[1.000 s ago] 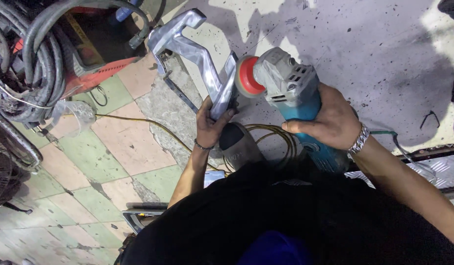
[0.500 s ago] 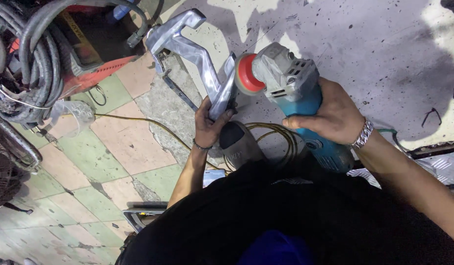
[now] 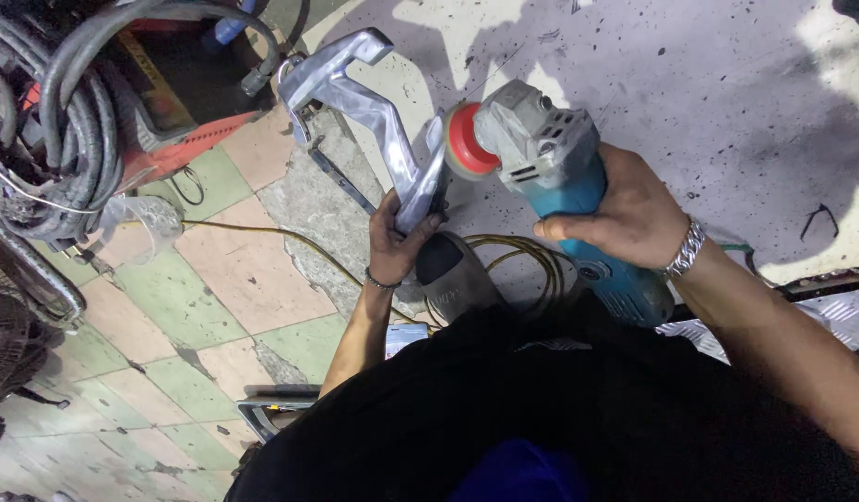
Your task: Grinding a metal motorcycle part with an angle grinder to smooth the surface
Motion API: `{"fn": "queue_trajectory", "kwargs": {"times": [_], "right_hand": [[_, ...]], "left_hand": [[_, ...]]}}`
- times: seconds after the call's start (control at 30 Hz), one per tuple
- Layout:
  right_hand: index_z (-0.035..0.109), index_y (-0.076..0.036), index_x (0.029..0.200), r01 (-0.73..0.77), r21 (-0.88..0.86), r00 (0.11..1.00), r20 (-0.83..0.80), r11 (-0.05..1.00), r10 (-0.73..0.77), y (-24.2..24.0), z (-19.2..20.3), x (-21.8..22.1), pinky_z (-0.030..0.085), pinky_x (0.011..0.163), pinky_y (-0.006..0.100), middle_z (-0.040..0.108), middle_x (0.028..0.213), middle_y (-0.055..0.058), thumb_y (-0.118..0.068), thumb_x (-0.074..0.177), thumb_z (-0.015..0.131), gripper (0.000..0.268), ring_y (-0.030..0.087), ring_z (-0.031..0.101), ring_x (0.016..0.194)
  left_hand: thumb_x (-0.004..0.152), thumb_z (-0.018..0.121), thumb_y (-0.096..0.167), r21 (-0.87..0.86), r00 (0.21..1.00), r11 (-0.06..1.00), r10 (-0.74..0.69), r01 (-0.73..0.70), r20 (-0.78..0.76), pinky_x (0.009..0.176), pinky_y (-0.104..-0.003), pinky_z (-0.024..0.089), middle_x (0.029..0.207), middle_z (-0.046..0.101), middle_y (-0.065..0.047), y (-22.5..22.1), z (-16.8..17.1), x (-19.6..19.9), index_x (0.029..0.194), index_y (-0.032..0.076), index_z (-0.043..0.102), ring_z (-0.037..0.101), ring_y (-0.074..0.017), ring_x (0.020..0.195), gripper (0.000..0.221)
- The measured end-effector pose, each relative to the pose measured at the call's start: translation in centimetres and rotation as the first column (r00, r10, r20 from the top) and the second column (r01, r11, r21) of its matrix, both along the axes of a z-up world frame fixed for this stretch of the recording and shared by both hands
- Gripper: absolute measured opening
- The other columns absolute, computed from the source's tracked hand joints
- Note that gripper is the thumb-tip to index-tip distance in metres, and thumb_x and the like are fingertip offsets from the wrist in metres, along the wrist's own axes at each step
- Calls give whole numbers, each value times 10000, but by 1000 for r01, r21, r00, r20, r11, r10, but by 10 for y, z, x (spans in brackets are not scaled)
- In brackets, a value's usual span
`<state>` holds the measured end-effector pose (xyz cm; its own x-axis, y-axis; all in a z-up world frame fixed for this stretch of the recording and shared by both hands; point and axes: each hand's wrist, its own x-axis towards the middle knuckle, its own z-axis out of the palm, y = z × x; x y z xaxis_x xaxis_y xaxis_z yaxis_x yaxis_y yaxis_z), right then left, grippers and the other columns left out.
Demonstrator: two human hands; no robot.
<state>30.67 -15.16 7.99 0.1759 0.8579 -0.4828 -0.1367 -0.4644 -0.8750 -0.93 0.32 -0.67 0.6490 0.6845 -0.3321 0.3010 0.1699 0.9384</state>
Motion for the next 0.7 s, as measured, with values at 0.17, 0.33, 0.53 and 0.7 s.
{"fn": "queue_trajectory", "kwargs": {"times": [0.17,0.33,0.53,0.7], "right_hand": [[624,45,1147,-22,-45,1000,14,999,22,-2,-4,1,529,737,646,679,988,291,-278,686,893,624,531,670,961],[619,51,1155,-26,-41,1000,12,999,26,2,-4,6,523,740,670,670,982,305,-294,718,867,610,556,661,958],[652,14,1148,-40,-7,999,-31,999,40,3,-13,5,512,701,631,677,955,272,-281,697,879,585,516,672,926],[670,28,1116,-32,-4,998,-58,999,32,-9,-26,-1,509,680,651,677,935,295,-291,674,878,583,523,672,901]], "left_hand": [[835,827,20,-21,1000,1000,-2,2,10,817,-277,544,953,767,-118,1,3,0,1144,38,672,719,-142,853,346],[841,821,17,-57,999,998,8,-5,51,817,-298,565,940,771,-139,-5,23,17,1135,25,666,746,-176,838,333],[818,822,-43,-35,999,999,17,-16,51,816,-275,559,937,756,-110,-8,17,12,1145,4,663,720,-136,853,368],[803,822,-57,-9,998,1000,7,-6,68,813,-244,529,952,758,-79,-16,27,22,1136,6,671,668,-94,906,371]]}}
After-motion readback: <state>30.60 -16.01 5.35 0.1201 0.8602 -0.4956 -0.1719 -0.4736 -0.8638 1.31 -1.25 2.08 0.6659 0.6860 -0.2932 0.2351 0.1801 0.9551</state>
